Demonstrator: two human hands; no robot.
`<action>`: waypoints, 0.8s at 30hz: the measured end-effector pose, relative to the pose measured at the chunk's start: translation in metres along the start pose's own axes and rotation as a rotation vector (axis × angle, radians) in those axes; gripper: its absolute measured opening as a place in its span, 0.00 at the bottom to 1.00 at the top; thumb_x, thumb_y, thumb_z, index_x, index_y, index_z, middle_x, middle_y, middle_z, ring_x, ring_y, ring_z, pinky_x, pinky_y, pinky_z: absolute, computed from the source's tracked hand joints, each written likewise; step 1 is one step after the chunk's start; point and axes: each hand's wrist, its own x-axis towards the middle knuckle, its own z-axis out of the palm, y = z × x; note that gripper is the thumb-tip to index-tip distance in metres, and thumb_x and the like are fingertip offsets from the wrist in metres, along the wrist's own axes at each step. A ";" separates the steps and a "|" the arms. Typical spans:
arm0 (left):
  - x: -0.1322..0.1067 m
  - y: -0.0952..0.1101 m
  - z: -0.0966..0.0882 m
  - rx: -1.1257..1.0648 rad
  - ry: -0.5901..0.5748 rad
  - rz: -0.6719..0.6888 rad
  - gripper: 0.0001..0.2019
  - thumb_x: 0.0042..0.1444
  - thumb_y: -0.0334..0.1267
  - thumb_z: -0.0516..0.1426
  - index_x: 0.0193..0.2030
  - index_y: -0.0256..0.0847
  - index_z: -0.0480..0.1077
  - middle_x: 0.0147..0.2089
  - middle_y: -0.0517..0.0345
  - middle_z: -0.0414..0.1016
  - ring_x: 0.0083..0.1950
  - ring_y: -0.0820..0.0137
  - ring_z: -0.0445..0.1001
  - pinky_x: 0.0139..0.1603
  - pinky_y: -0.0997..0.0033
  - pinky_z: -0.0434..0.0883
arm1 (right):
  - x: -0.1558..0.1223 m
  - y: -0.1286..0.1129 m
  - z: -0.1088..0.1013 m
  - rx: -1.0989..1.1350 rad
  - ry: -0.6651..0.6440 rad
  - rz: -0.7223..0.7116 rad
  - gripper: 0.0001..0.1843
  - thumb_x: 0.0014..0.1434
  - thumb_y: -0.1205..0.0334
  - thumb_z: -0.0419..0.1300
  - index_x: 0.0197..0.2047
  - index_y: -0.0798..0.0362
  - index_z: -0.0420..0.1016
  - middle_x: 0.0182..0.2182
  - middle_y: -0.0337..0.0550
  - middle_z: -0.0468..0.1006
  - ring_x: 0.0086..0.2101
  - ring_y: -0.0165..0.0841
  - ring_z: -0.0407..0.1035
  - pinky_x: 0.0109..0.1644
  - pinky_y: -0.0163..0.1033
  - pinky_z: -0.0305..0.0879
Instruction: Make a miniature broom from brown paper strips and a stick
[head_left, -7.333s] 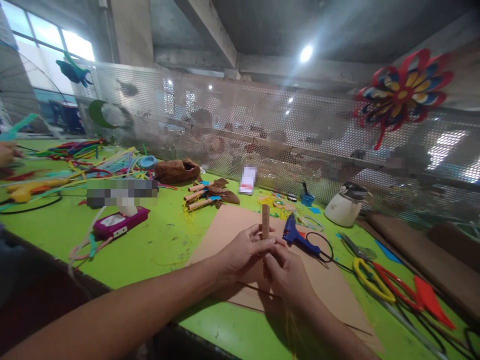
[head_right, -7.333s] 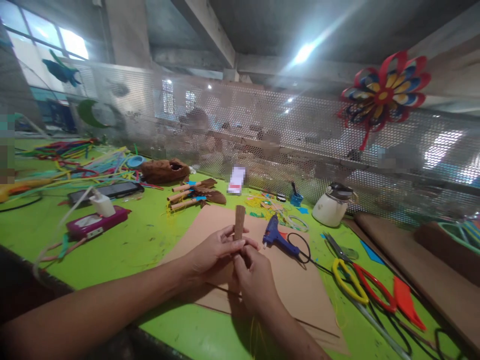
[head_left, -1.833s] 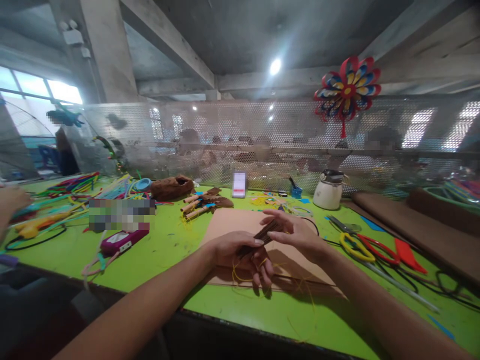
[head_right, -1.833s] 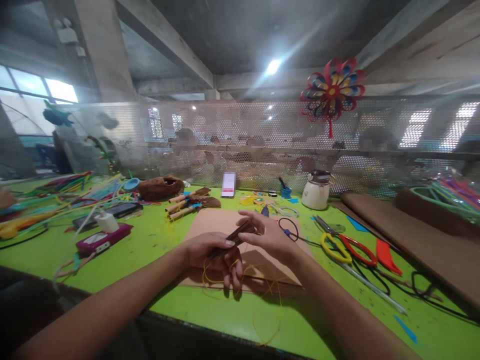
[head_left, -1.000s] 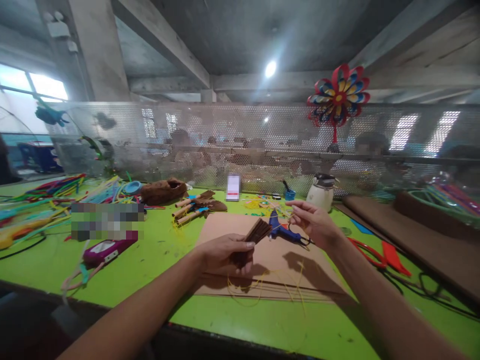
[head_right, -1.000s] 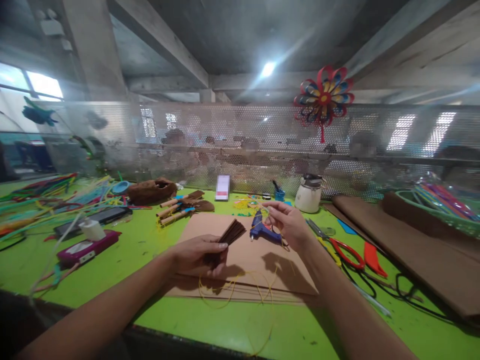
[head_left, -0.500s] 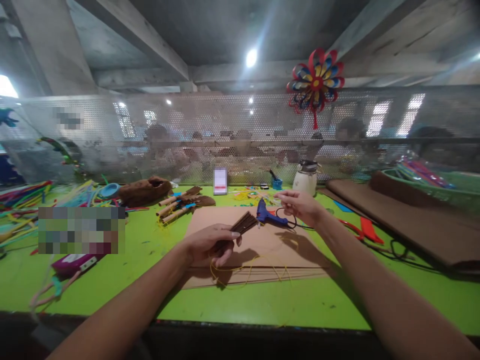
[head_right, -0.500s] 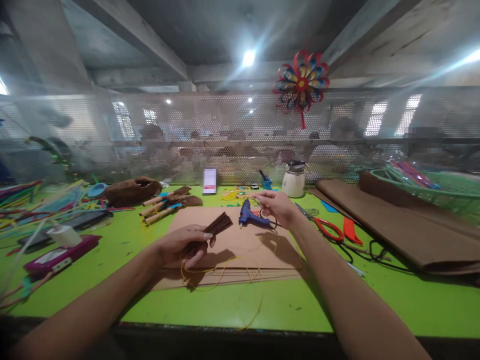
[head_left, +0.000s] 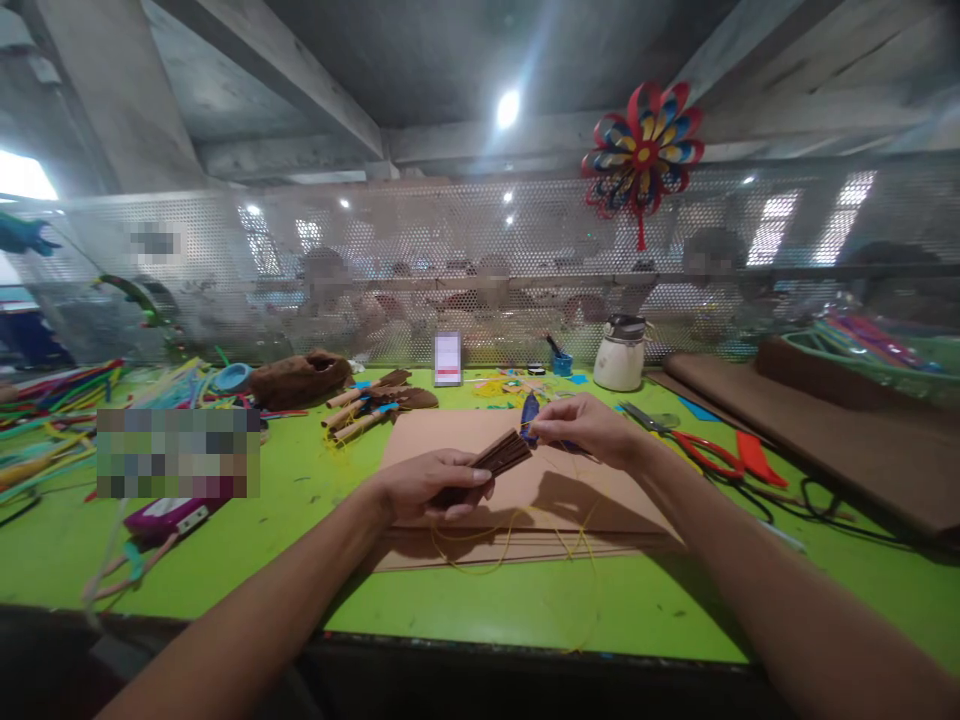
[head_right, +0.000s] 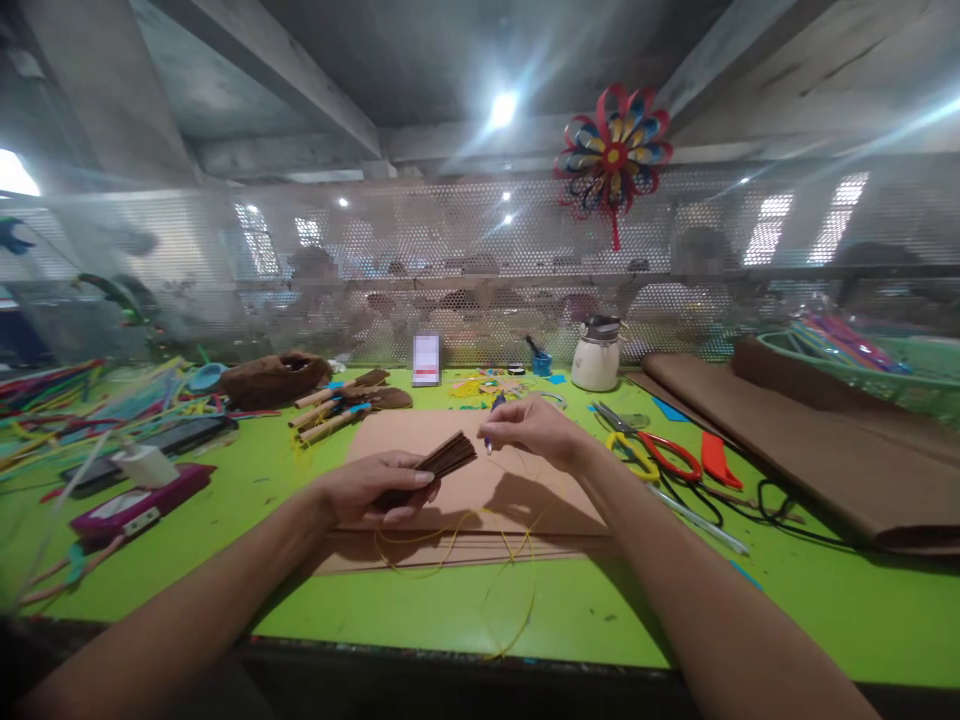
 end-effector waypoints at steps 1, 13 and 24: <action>0.000 -0.001 0.001 -0.027 0.005 -0.008 0.12 0.58 0.45 0.54 0.33 0.36 0.64 0.17 0.65 0.61 0.13 0.82 0.51 0.11 0.82 0.45 | 0.000 -0.001 -0.003 0.002 0.007 0.001 0.12 0.51 0.55 0.64 0.28 0.56 0.78 0.22 0.38 0.73 0.24 0.26 0.63 0.30 0.34 0.61; 0.009 -0.007 0.007 -0.215 -0.022 0.033 0.24 0.59 0.59 0.44 0.29 0.38 0.60 0.15 0.70 0.47 0.14 0.80 0.44 0.13 0.79 0.43 | 0.000 -0.014 0.007 0.616 0.003 -0.208 0.08 0.56 0.60 0.59 0.28 0.53 0.72 0.35 0.46 0.80 0.43 0.38 0.72 0.54 0.51 0.61; 0.008 -0.006 0.011 -0.192 0.020 0.144 0.13 0.61 0.45 0.52 0.33 0.36 0.63 0.17 0.69 0.53 0.15 0.82 0.48 0.14 0.80 0.48 | -0.002 -0.027 0.010 0.851 0.134 -0.169 0.11 0.58 0.65 0.55 0.24 0.53 0.67 0.18 0.34 0.64 0.22 0.26 0.62 0.34 0.37 0.65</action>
